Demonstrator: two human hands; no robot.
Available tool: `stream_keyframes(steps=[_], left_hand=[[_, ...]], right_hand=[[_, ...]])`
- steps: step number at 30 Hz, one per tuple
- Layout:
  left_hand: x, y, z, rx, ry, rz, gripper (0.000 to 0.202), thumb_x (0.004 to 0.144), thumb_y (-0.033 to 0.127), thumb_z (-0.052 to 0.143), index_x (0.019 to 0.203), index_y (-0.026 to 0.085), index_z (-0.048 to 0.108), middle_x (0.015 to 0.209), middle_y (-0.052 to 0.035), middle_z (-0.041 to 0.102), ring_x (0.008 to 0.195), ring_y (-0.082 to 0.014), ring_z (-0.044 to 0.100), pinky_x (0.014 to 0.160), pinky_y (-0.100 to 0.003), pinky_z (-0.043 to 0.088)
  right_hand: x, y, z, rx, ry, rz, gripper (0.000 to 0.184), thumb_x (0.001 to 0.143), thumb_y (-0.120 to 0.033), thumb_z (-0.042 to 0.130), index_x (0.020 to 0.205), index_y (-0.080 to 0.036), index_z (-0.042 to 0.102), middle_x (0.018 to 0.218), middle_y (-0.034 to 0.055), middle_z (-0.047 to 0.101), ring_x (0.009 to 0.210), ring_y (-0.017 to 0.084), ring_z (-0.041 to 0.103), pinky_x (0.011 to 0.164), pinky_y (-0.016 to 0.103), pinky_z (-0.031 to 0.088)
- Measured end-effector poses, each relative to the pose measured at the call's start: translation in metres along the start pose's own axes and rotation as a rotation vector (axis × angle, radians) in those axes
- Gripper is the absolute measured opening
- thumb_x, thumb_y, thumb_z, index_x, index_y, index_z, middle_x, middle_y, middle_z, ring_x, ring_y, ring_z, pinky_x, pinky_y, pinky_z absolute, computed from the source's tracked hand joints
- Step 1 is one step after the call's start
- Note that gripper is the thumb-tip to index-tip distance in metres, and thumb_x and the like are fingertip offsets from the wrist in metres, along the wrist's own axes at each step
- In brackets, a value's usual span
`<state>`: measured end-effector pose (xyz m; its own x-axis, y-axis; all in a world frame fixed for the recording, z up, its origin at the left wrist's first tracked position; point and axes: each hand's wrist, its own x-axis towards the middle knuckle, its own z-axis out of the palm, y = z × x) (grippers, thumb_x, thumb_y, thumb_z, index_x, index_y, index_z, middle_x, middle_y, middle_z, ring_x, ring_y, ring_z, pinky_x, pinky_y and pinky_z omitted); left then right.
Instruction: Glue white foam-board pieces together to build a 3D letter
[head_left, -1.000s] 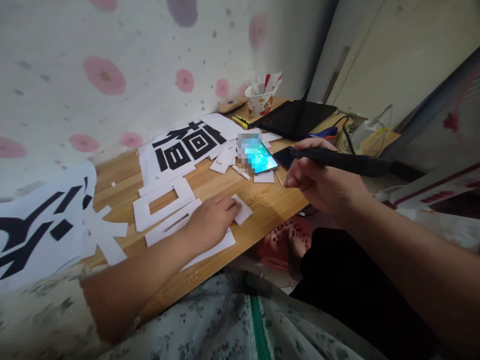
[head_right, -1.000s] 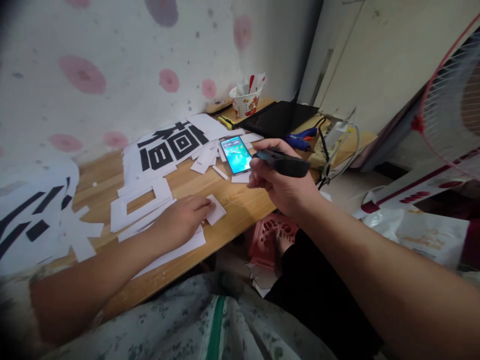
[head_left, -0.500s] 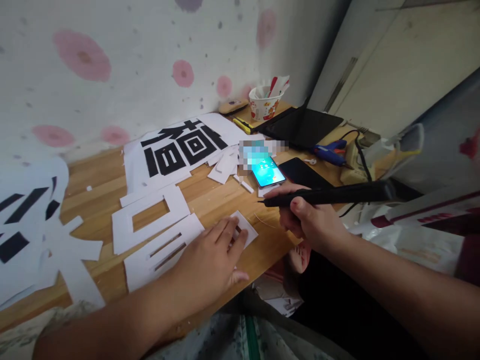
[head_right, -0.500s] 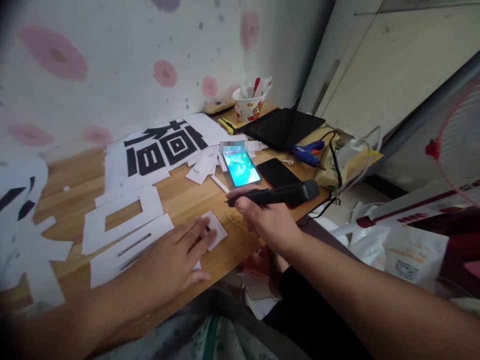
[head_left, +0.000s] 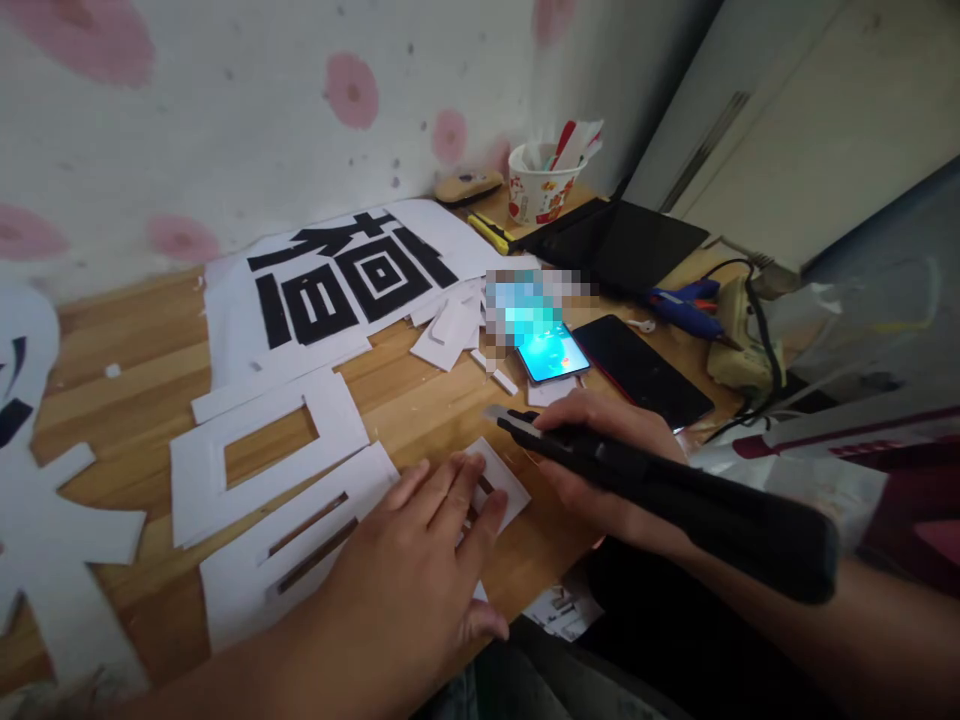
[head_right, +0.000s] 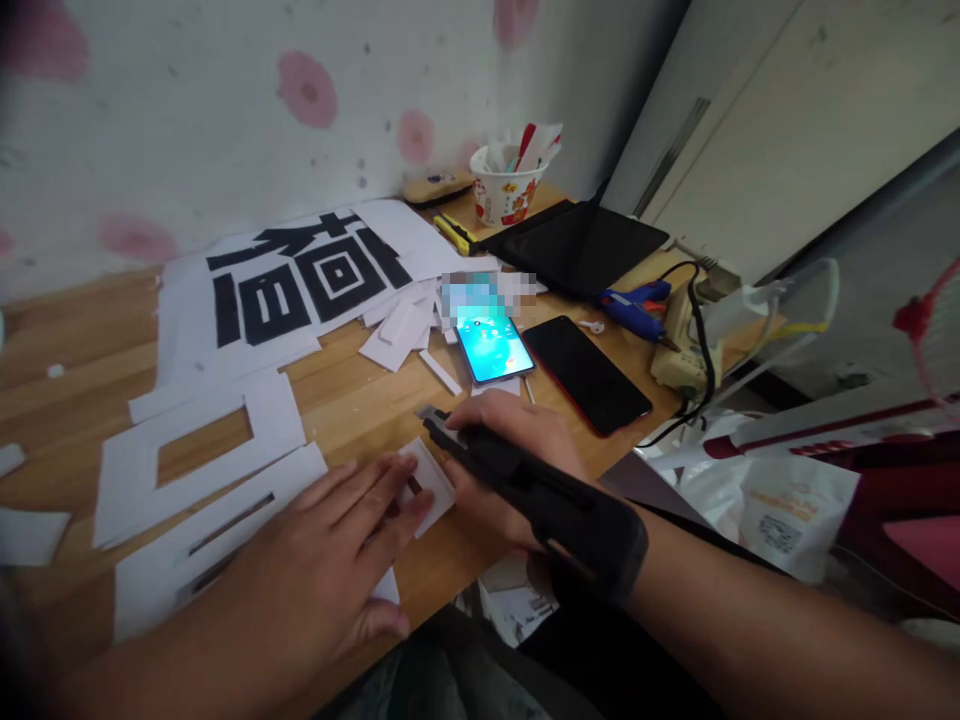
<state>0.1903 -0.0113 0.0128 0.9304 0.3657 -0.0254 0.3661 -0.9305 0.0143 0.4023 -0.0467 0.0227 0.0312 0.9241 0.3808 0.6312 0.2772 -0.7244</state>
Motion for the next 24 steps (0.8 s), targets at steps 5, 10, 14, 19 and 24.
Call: stream_keyframes(steps=[5, 10, 14, 19, 24], left_hand=[[-0.0013, -0.0016, 0.0062, 0.022, 0.041, 0.017, 0.081, 0.075, 0.072, 0.04, 0.133, 0.016, 0.044, 0.138, -0.0207, 0.045, 0.127, -0.0331, 0.043, 0.102, -0.048, 0.033], [-0.0022, -0.0013, 0.0054, 0.045, 0.047, 0.027, 0.081, 0.075, 0.071, 0.042, 0.132, 0.013, 0.045, 0.138, -0.0222, 0.045, 0.127, -0.0336, 0.043, 0.101, -0.048, 0.034], [-0.0018, -0.0004, 0.0042, 0.04, 0.048, 0.024, 0.081, 0.075, 0.07, 0.044, 0.131, 0.013, 0.045, 0.139, -0.0221, 0.043, 0.129, -0.0335, 0.04, 0.102, -0.048, 0.034], [-0.0006, 0.0002, 0.0018, 0.033, 0.04, 0.017, 0.081, 0.074, 0.069, 0.047, 0.131, 0.011, 0.046, 0.138, -0.0224, 0.044, 0.129, -0.0335, 0.04, 0.102, -0.048, 0.035], [-0.0001, 0.0011, -0.0011, 0.0, 0.018, 0.001, 0.08, 0.074, 0.07, 0.047, 0.13, 0.012, 0.048, 0.136, -0.0222, 0.046, 0.129, -0.0335, 0.041, 0.102, -0.048, 0.035]], right_hand=[[-0.0012, 0.008, -0.0007, -0.022, -0.061, -0.085, 0.03, 0.069, -0.011, 0.059, 0.096, -0.024, 0.057, 0.083, -0.0002, 0.062, 0.069, 0.013, 0.06, 0.062, 0.024, 0.048], [0.0001, 0.0036, -0.0066, 0.016, -0.17, -0.223, 0.036, 0.07, -0.009, 0.056, 0.104, -0.021, 0.056, 0.087, 0.0032, 0.06, 0.075, 0.014, 0.06, 0.064, 0.025, 0.049], [-0.0012, 0.0063, -0.0063, 0.02, -0.225, -0.282, 0.035, 0.072, -0.009, 0.057, 0.106, -0.019, 0.058, 0.091, 0.0061, 0.06, 0.077, 0.014, 0.061, 0.064, 0.023, 0.051], [-0.0041, 0.0101, -0.0047, 0.0, -0.25, -0.284, 0.032, 0.076, -0.01, 0.058, 0.106, -0.019, 0.059, 0.093, 0.0071, 0.059, 0.079, 0.014, 0.061, 0.067, 0.024, 0.051], [-0.0059, 0.0105, -0.0035, -0.042, -0.188, -0.298, 0.031, 0.076, -0.013, 0.062, 0.106, -0.018, 0.06, 0.097, 0.0085, 0.058, 0.083, 0.015, 0.062, 0.07, 0.026, 0.052]])
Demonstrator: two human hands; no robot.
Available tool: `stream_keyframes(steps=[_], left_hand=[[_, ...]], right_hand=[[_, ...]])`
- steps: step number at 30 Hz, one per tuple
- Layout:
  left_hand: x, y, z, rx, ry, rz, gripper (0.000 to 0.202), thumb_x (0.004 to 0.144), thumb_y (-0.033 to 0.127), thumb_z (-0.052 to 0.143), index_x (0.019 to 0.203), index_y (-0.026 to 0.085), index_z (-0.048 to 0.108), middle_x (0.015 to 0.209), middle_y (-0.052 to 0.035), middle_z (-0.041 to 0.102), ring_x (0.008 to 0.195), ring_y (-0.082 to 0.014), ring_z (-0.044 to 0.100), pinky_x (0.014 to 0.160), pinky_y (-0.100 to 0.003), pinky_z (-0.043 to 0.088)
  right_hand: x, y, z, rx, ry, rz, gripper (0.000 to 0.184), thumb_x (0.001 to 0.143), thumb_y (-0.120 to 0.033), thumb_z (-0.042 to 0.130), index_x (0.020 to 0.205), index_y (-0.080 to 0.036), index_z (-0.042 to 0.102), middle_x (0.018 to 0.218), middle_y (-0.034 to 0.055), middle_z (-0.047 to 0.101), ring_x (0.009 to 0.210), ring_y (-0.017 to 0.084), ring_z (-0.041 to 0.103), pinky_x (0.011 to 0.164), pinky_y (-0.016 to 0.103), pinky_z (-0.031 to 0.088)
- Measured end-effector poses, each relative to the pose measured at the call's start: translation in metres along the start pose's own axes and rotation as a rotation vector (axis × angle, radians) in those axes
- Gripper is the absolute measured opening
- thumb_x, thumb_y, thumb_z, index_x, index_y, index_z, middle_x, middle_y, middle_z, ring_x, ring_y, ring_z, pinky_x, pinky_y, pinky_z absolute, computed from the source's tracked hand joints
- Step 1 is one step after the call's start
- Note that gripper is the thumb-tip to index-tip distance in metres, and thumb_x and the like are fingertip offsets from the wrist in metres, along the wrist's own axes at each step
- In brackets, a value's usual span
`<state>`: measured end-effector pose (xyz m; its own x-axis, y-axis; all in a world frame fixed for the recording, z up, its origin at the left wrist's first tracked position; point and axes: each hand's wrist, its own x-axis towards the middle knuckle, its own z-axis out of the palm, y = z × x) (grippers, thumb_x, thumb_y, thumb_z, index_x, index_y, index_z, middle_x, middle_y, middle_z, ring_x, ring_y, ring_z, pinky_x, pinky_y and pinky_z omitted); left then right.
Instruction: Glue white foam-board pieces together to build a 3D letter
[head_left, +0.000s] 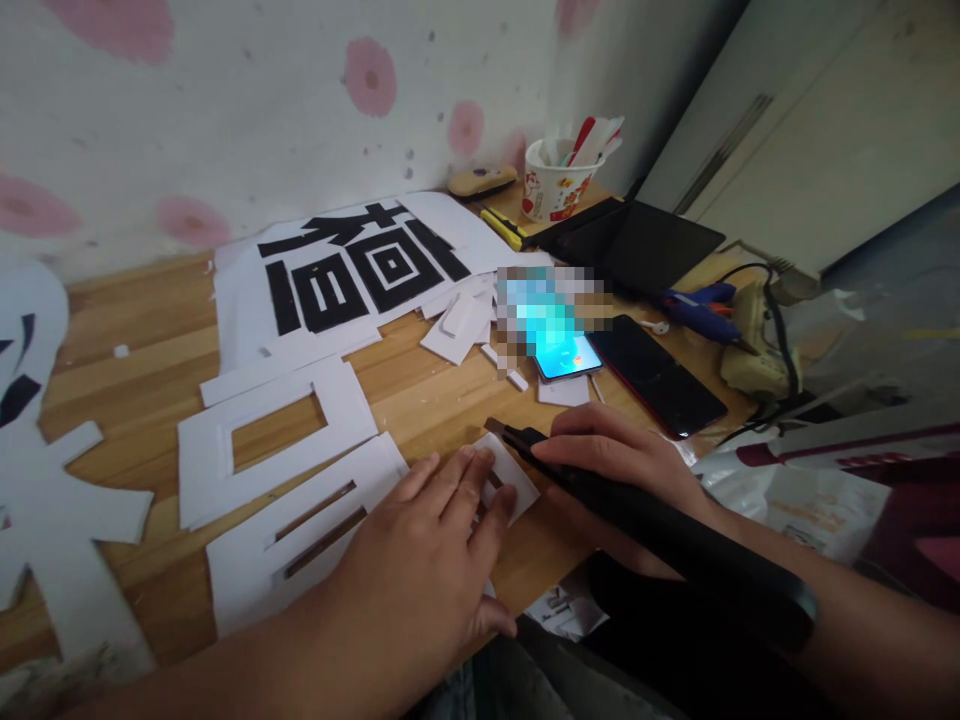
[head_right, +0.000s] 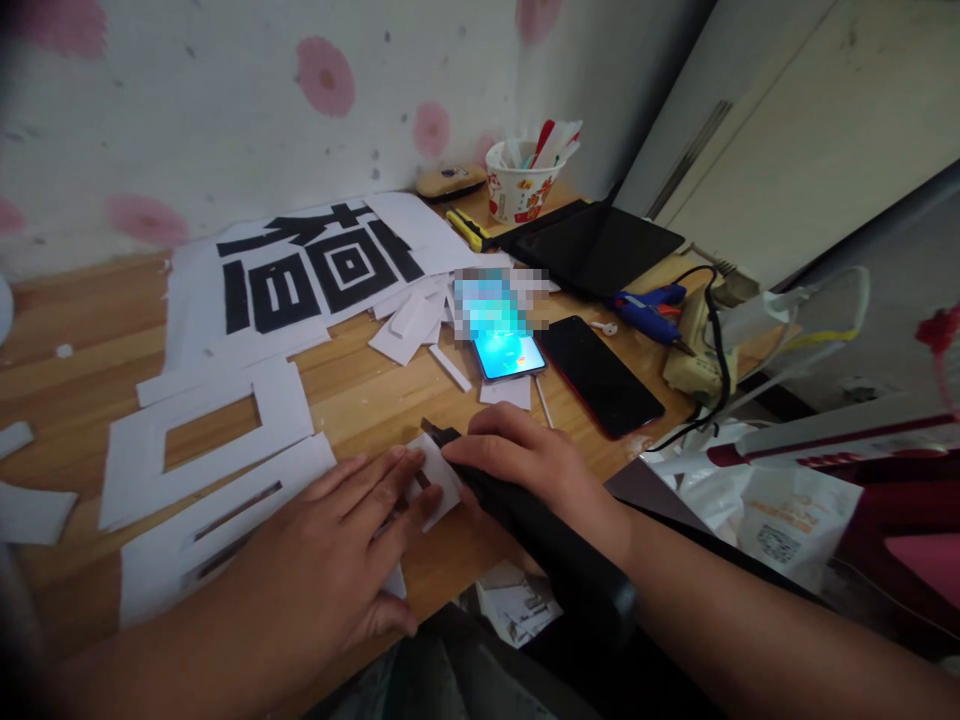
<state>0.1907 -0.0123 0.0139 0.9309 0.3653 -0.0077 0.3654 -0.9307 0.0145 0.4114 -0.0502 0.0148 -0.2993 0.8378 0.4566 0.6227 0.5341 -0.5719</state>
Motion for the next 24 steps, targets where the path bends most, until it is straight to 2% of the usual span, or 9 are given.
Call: stream_keyframes(steps=[10, 14, 18, 24], left_hand=[[0.0, 0.001, 0.0, -0.016, -0.019, -0.012, 0.08, 0.073, 0.069, 0.049, 0.13, 0.012, 0.048, 0.138, -0.0221, 0.045, 0.13, -0.033, 0.039, 0.103, -0.049, 0.034], [0.0, 0.001, 0.0, -0.006, -0.025, -0.013, 0.08, 0.073, 0.07, 0.048, 0.13, 0.014, 0.048, 0.138, -0.0212, 0.044, 0.131, -0.0326, 0.038, 0.103, -0.049, 0.034], [-0.001, 0.001, 0.002, 0.011, 0.005, -0.001, 0.078, 0.074, 0.068, 0.049, 0.128, 0.012, 0.049, 0.138, -0.0227, 0.044, 0.13, -0.0334, 0.039, 0.104, -0.049, 0.033], [-0.001, 0.001, 0.001, 0.017, 0.016, -0.002, 0.078, 0.072, 0.069, 0.05, 0.126, 0.012, 0.051, 0.136, -0.0233, 0.047, 0.129, -0.0338, 0.041, 0.103, -0.049, 0.034]], right_hand=[[-0.002, 0.0, -0.002, -0.001, -0.022, -0.01, 0.03, 0.077, -0.013, 0.06, 0.107, -0.019, 0.06, 0.098, 0.008, 0.058, 0.085, 0.015, 0.061, 0.072, 0.025, 0.052], [-0.004, 0.002, -0.001, 0.008, -0.012, -0.007, 0.03, 0.078, -0.021, 0.063, 0.108, -0.02, 0.06, 0.098, 0.0085, 0.058, 0.085, 0.016, 0.061, 0.072, 0.027, 0.052], [-0.005, 0.001, 0.003, -0.038, 0.032, -0.066, 0.036, 0.075, -0.03, 0.068, 0.108, -0.019, 0.06, 0.099, 0.0103, 0.059, 0.087, 0.018, 0.062, 0.072, 0.029, 0.053], [-0.001, -0.013, 0.004, -0.105, 0.122, -0.025, 0.025, 0.076, -0.015, 0.063, 0.101, -0.02, 0.062, 0.099, 0.0109, 0.067, 0.088, 0.018, 0.067, 0.074, 0.027, 0.057]])
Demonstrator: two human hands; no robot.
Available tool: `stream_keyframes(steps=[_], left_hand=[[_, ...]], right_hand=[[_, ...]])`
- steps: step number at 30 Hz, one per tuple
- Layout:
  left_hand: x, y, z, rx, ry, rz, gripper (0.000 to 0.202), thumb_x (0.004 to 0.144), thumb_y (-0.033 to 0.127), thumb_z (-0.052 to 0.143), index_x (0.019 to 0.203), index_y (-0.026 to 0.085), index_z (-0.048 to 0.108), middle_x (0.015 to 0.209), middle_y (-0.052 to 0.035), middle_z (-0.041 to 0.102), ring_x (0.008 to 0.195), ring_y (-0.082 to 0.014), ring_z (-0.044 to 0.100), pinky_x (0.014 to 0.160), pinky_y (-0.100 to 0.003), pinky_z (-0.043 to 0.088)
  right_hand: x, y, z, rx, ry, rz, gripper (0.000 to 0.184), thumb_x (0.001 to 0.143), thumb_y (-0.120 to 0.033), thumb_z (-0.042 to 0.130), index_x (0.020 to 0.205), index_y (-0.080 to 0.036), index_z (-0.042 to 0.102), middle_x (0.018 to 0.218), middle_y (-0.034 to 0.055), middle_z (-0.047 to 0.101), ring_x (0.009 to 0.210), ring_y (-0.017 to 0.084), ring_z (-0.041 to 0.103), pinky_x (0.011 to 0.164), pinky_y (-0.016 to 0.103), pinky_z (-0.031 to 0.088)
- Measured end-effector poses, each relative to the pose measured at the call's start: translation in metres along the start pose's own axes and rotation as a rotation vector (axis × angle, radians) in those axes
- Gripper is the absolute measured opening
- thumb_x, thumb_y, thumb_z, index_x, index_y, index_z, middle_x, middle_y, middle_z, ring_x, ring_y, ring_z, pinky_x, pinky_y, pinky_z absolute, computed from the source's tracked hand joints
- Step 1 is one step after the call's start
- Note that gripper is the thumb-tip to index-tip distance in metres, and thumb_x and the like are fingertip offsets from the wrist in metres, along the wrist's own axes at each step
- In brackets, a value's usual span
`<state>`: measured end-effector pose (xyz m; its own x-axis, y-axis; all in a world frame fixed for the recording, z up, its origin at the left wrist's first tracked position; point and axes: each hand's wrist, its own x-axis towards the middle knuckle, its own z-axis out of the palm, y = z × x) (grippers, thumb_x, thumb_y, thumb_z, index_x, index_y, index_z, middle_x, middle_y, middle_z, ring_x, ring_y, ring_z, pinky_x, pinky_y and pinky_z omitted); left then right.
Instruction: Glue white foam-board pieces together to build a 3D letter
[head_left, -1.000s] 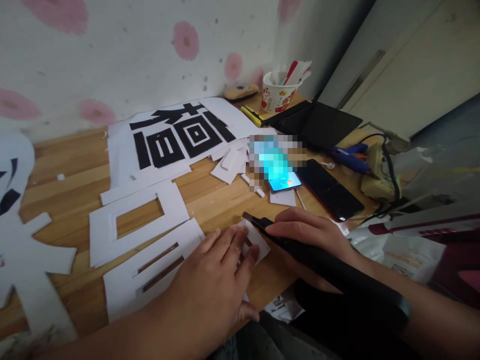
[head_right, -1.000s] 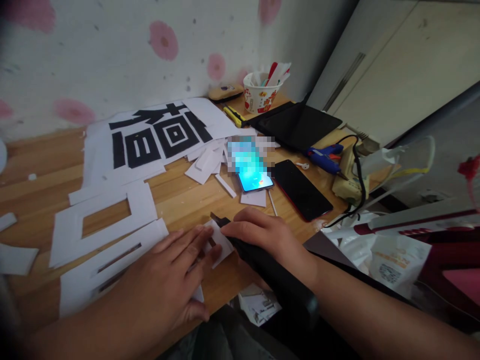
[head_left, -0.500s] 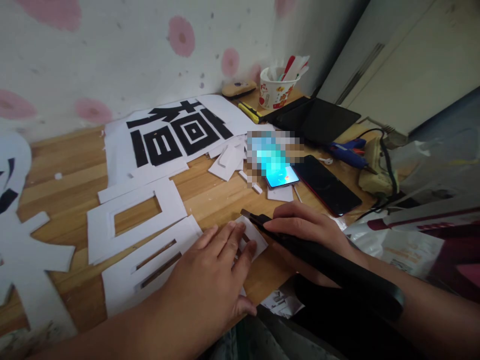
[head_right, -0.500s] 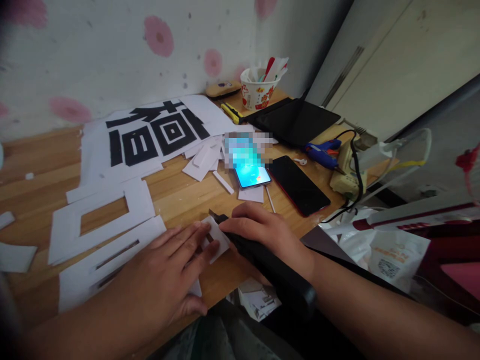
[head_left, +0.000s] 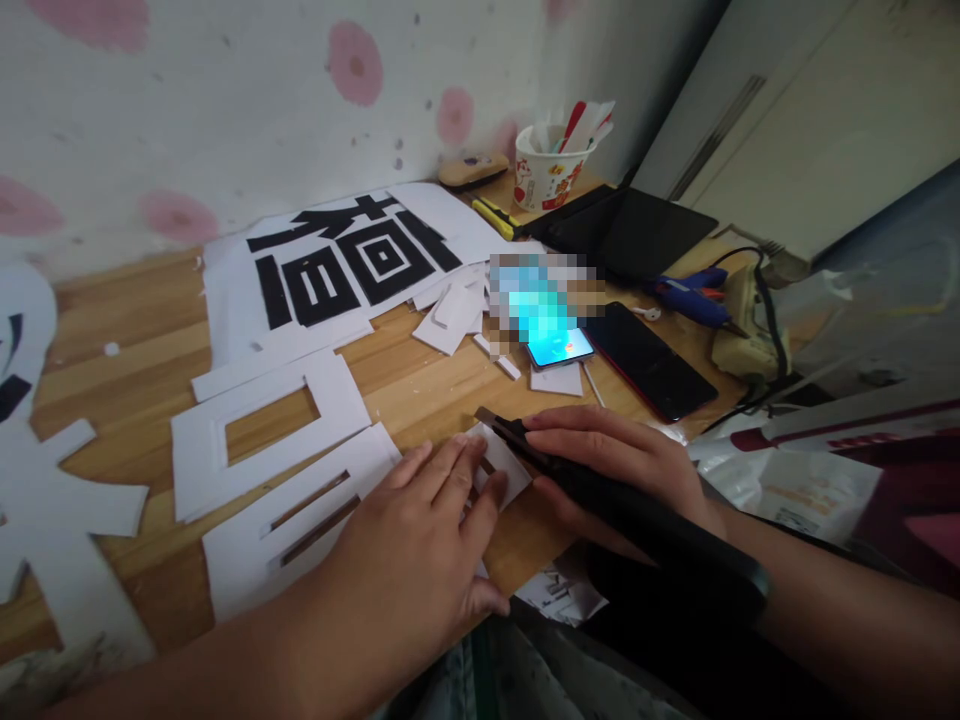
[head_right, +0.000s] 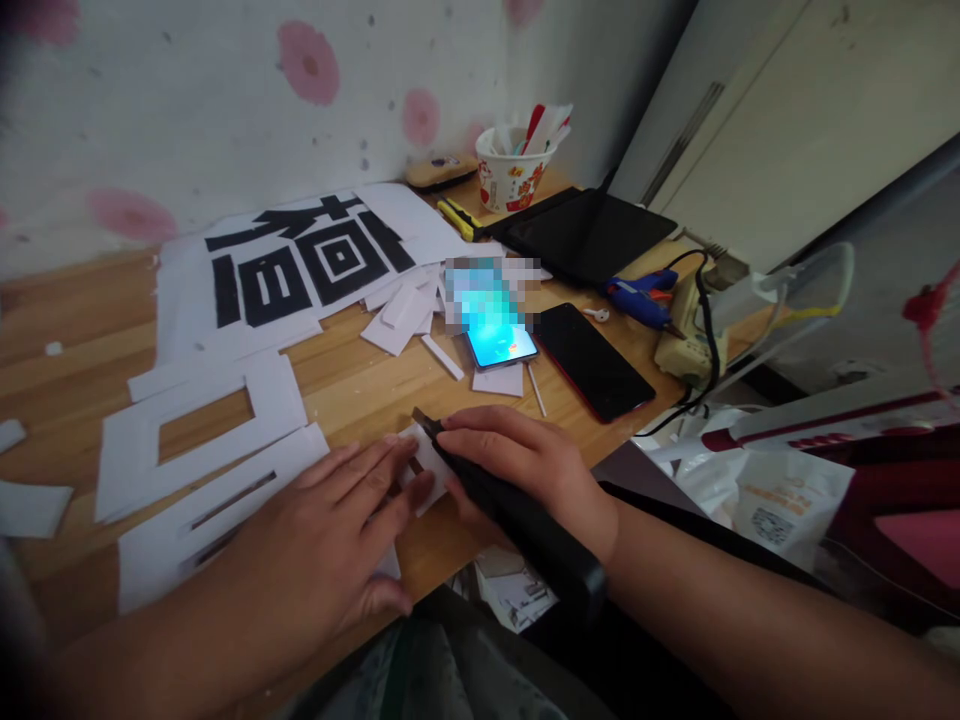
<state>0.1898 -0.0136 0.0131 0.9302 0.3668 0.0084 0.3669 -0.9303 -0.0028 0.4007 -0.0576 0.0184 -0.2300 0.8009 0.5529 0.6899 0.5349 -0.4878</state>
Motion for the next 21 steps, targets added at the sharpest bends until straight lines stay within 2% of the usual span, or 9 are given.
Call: stream_keyframes(steps=[7, 21], left_hand=[[0.0, 0.0, -0.0022, -0.011, -0.009, 0.009, 0.077, 0.074, 0.068, 0.049, 0.125, 0.01, 0.051, 0.137, -0.0243, 0.045, 0.129, -0.0356, 0.039, 0.104, -0.051, 0.033], [-0.0005, 0.0011, -0.0035, -0.015, -0.021, 0.008, 0.077, 0.074, 0.067, 0.049, 0.126, 0.01, 0.05, 0.137, -0.0236, 0.045, 0.128, -0.0357, 0.04, 0.103, -0.052, 0.033]], right_hand=[[-0.0059, -0.0022, 0.002, 0.044, 0.028, 0.018, 0.025, 0.076, -0.013, 0.062, 0.101, -0.018, 0.062, 0.104, 0.0123, 0.068, 0.094, 0.019, 0.067, 0.078, 0.029, 0.057], [-0.0078, -0.0032, 0.0003, 0.031, 0.031, 0.025, 0.026, 0.078, -0.013, 0.062, 0.102, -0.02, 0.062, 0.105, 0.0111, 0.068, 0.094, 0.019, 0.067, 0.078, 0.028, 0.057]])
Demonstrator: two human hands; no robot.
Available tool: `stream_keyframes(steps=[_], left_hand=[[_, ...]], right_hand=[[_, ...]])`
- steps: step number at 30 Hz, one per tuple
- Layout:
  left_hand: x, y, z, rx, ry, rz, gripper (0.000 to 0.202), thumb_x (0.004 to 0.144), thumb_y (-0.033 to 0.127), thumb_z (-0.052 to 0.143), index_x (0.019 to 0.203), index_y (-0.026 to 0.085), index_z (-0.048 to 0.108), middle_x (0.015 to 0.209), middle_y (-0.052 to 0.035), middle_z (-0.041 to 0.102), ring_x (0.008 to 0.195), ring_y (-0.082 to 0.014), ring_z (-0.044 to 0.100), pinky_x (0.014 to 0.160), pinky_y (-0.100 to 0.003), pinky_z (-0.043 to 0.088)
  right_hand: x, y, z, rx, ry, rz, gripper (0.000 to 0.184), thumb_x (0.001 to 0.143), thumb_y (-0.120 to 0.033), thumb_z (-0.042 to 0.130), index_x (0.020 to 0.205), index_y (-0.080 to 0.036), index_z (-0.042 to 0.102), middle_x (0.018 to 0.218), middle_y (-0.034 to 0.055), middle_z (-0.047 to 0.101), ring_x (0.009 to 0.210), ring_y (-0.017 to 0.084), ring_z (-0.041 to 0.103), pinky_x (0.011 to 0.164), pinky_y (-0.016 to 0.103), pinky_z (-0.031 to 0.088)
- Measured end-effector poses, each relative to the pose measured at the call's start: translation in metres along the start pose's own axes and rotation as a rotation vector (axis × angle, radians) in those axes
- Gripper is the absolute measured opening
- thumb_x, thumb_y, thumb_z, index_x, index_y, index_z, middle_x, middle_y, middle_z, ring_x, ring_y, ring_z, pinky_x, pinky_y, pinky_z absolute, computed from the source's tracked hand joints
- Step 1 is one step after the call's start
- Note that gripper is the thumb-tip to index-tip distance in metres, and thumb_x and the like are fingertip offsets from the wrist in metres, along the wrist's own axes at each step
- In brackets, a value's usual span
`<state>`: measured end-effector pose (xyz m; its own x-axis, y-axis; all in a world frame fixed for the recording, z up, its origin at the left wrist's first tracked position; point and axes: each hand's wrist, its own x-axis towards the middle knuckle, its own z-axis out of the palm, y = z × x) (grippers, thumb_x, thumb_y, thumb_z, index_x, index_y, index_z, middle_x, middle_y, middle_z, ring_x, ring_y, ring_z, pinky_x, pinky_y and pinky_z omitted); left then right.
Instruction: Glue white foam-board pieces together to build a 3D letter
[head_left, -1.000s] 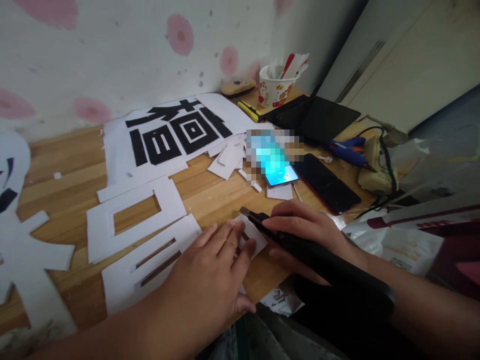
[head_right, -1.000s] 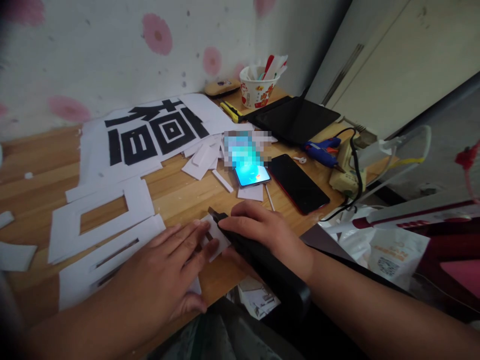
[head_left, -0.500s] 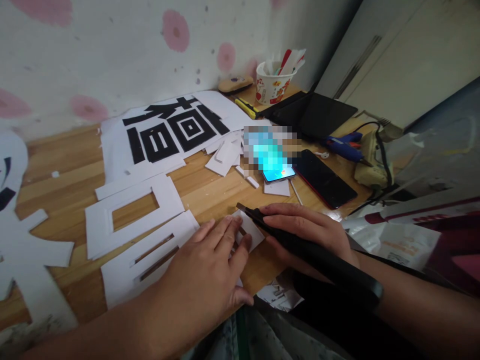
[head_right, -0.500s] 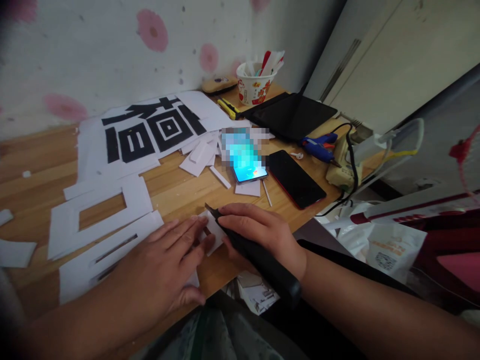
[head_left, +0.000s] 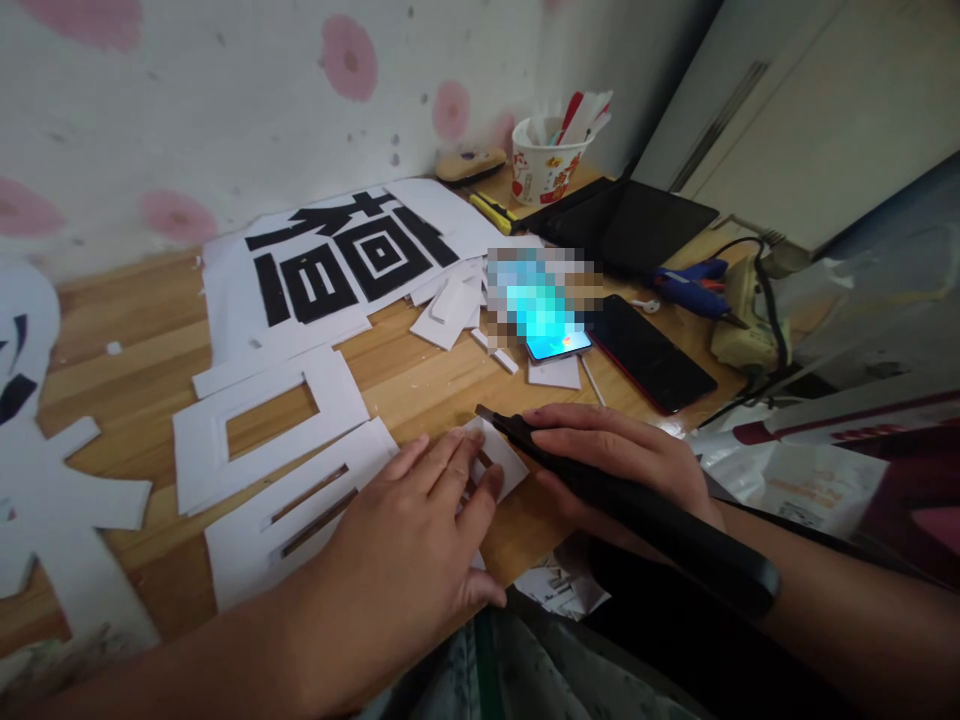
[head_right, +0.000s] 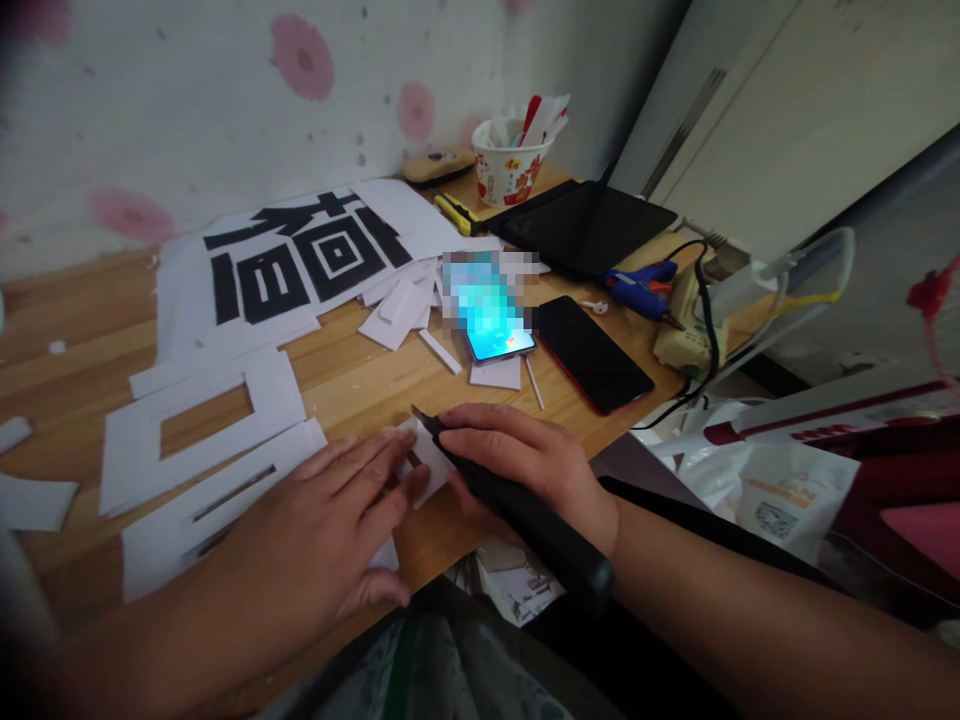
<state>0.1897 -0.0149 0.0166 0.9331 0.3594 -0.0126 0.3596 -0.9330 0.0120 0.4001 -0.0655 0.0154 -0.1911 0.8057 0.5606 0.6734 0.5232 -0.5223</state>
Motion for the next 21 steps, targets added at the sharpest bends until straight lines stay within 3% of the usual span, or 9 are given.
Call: stream_keyframes(steps=[21], left_hand=[[-0.0005, -0.0016, -0.0054, 0.042, -0.016, 0.008, 0.08, 0.071, 0.07, 0.049, 0.124, 0.011, 0.052, 0.14, -0.0247, 0.041, 0.128, -0.0357, 0.04, 0.101, -0.05, 0.035]], right_hand=[[-0.0089, -0.0055, -0.0088, -0.102, -0.088, -0.078, 0.027, 0.078, -0.014, 0.061, 0.105, -0.017, 0.06, 0.105, 0.0135, 0.068, 0.093, 0.018, 0.067, 0.078, 0.026, 0.057]])
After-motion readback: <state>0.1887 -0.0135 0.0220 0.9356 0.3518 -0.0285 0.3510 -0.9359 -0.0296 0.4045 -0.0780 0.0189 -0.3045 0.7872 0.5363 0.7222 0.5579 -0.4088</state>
